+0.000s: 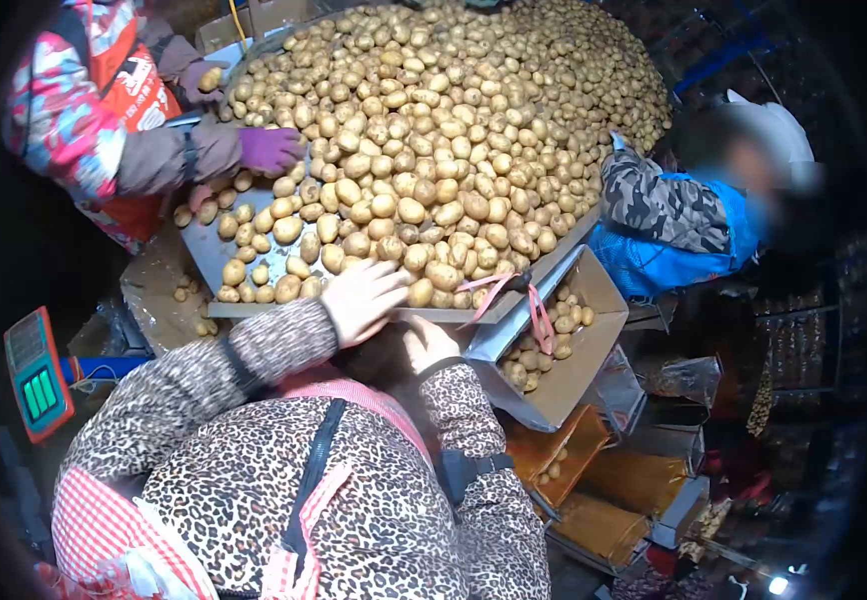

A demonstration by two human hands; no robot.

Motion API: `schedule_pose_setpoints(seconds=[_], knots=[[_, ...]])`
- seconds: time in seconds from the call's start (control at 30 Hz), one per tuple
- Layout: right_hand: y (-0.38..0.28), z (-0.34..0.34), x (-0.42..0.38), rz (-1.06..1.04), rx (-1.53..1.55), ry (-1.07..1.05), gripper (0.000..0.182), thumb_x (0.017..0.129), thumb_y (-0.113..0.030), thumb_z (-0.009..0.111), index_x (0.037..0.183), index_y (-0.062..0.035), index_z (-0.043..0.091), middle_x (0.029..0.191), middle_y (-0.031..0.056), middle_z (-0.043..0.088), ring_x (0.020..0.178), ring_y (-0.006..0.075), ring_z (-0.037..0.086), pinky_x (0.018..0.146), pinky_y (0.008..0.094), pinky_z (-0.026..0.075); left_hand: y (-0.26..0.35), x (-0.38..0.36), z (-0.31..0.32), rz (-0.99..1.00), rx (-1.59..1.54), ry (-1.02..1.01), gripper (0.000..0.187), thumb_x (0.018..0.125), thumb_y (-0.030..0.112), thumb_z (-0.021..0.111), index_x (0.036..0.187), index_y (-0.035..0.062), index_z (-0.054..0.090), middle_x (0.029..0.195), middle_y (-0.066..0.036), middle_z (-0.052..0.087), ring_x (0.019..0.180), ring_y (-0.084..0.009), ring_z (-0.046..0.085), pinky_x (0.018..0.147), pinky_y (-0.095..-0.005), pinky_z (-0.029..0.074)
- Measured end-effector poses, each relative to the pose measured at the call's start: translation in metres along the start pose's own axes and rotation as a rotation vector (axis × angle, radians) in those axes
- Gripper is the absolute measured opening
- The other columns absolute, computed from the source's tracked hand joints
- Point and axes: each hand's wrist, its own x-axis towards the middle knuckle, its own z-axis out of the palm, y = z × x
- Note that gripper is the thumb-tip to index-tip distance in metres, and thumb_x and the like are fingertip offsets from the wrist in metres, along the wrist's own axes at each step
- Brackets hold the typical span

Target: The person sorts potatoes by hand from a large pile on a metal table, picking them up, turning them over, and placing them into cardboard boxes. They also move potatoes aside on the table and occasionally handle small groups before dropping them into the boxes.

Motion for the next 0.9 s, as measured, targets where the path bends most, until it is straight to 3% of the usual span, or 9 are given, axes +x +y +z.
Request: schedule_pose_setpoints(seconds=[0.07, 0.13, 0.23, 0.43, 0.6, 0.67, 0.73, 0.8, 0.9], knots=[[0.035, 0.000, 0.019, -0.029, 0.011, 0.108, 0.042, 0.092, -0.029, 0.058, 0.126, -0.0038, 0.061, 0.122, 0.0212, 0.063, 0.116, 0.0339, 0.060, 0.103, 0.0402, 0.045, -0.027, 0.044, 0.040, 0.065, 0.046, 0.048, 0.059, 0.074, 0.026, 0.071, 0.127, 0.0075, 0.054, 0.133, -0.014, 0.054, 0.127, -0.0344, 0.048, 0.110, -0.0562, 0.032], [0.031, -0.008, 0.032, 0.089, 0.061, 0.200, 0.041, 0.092, -0.028, 0.059, 0.125, -0.0040, 0.061, 0.122, 0.0217, 0.063, 0.116, 0.0340, 0.060, 0.102, 0.0401, 0.046, -0.065, 0.068, 0.059, 0.100, 0.134, -0.177, 0.064, 0.073, 0.035, 0.073, 0.131, 0.0143, 0.053, 0.133, -0.012, 0.055, 0.129, -0.0343, 0.046, 0.110, -0.0603, 0.028], [0.029, -0.019, 0.047, 0.091, 0.027, 0.210, 0.039, 0.090, -0.024, 0.060, 0.124, -0.0048, 0.062, 0.117, 0.0199, 0.065, 0.113, 0.0341, 0.061, 0.101, 0.0404, 0.046, -0.116, 0.062, 0.058, -0.022, 0.143, -0.213, 0.079, 0.070, 0.048, 0.076, 0.139, 0.0228, 0.048, 0.135, -0.007, 0.055, 0.131, -0.0377, 0.043, 0.110, -0.0650, 0.024], [0.036, -0.040, 0.088, -0.170, -0.296, 0.179, 0.055, 0.085, -0.019, 0.064, 0.135, -0.0044, 0.050, 0.128, 0.0224, 0.052, 0.117, 0.0407, 0.051, 0.102, 0.0484, 0.041, -0.151, 0.001, 0.009, -0.354, 0.317, -0.341, 0.069, 0.077, 0.045, 0.071, 0.140, 0.0309, 0.047, 0.149, -0.009, 0.041, 0.138, -0.0296, 0.037, 0.108, -0.0670, 0.024], [0.036, -0.038, 0.102, -0.438, -0.518, -0.031, 0.069, 0.078, -0.032, 0.071, 0.140, -0.0175, 0.047, 0.137, 0.0193, 0.045, 0.130, 0.0426, 0.040, 0.109, 0.0533, 0.033, -0.141, -0.023, -0.001, -0.587, 0.354, -0.336, 0.069, 0.079, 0.040, 0.066, 0.143, 0.0223, 0.044, 0.149, -0.015, 0.039, 0.139, -0.0371, 0.032, 0.109, -0.0612, 0.026], [0.047, -0.034, 0.100, -0.489, -0.561, -0.074, 0.071, 0.076, -0.035, 0.073, 0.140, -0.0222, 0.047, 0.139, 0.0188, 0.042, 0.133, 0.0433, 0.036, 0.110, 0.0569, 0.030, -0.109, -0.038, -0.001, -0.789, 0.408, -0.122, 0.071, 0.075, 0.037, 0.066, 0.141, 0.0177, 0.045, 0.144, -0.020, 0.041, 0.136, -0.0380, 0.036, 0.107, -0.0626, 0.026], [0.050, -0.027, 0.112, -0.524, -0.624, -0.131, 0.069, 0.075, -0.039, 0.072, 0.139, -0.0246, 0.049, 0.144, 0.0174, 0.039, 0.135, 0.0434, 0.032, 0.110, 0.0604, 0.026, -0.066, -0.019, -0.020, -0.778, 0.295, -0.431, 0.071, 0.074, 0.039, 0.068, 0.139, 0.0188, 0.047, 0.143, -0.017, 0.044, 0.135, -0.0358, 0.039, 0.107, -0.0627, 0.027], [0.054, -0.009, 0.133, -0.619, -0.622, -0.103, 0.067, 0.076, -0.043, 0.070, 0.138, -0.0243, 0.051, 0.145, 0.0165, 0.039, 0.134, 0.0447, 0.031, 0.111, 0.0606, 0.024, -0.058, -0.029, 0.004, -0.382, 0.206, -0.380, 0.072, 0.073, 0.044, 0.070, 0.137, 0.0199, 0.049, 0.142, -0.013, 0.047, 0.135, -0.0332, 0.040, 0.109, -0.0626, 0.026], [0.045, 0.012, 0.170, -0.742, -0.635, -0.039, 0.062, 0.076, -0.042, 0.066, 0.134, -0.0225, 0.053, 0.144, 0.0128, 0.044, 0.134, 0.0425, 0.034, 0.111, 0.0613, 0.022, -0.085, -0.027, 0.024, -0.364, 0.255, -0.375, 0.077, 0.069, 0.046, 0.071, 0.137, 0.0181, 0.049, 0.143, -0.011, 0.046, 0.137, -0.0327, 0.038, 0.113, -0.0623, 0.022]])
